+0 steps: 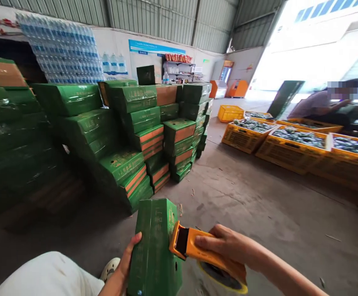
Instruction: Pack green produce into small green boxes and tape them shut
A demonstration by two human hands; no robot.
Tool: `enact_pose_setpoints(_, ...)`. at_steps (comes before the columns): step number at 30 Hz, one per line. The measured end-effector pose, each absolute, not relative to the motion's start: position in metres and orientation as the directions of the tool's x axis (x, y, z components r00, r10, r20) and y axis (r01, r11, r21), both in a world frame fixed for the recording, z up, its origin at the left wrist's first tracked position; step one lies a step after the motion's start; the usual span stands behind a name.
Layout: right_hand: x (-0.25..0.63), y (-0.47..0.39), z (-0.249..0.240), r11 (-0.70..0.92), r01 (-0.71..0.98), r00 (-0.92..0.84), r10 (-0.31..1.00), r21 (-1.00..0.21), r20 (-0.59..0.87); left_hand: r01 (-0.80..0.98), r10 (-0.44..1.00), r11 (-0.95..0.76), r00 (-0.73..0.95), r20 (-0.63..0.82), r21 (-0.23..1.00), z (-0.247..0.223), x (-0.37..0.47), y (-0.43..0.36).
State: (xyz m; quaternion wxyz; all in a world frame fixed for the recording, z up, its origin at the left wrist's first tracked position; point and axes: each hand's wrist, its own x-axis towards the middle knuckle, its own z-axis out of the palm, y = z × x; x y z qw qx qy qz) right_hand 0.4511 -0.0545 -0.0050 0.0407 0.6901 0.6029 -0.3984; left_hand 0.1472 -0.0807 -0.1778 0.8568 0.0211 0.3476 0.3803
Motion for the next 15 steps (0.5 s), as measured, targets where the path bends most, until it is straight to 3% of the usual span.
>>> enact_pose_setpoints(2,0.444,-0.045,0.012,-0.145,0.905,-0.144,0.780,-0.400,-0.609,-0.647,0.687,0.690,0.446,-0.574,0.323,-0.178,0.143,-0.082)
enact_pose_setpoints(5,0.430,-0.035,0.040,0.034,0.963,-0.189,0.793,-0.266,-0.580,-0.642,0.677,0.693,0.423,-0.603,0.328,-0.179,0.143,-0.085)
enact_pose_setpoints(8,0.418,-0.035,0.046,0.032,0.979,-0.140,0.825,-0.202,-0.547,-0.649,0.675,0.685,0.395,-0.623,0.330,-0.175,0.141,-0.083)
enact_pose_setpoints(12,0.418,-0.042,0.030,-0.155,0.886,-0.152,0.794,-0.438,-0.589,-0.686,0.711,0.644,0.374,-0.596,0.339,-0.168,0.127,-0.074)
enact_pose_setpoints(15,0.426,-0.036,0.036,-0.162,0.812,-0.283,0.731,-0.561,-0.621,-0.690,0.729,0.631,0.370,-0.576,0.356,-0.164,0.116,-0.075)
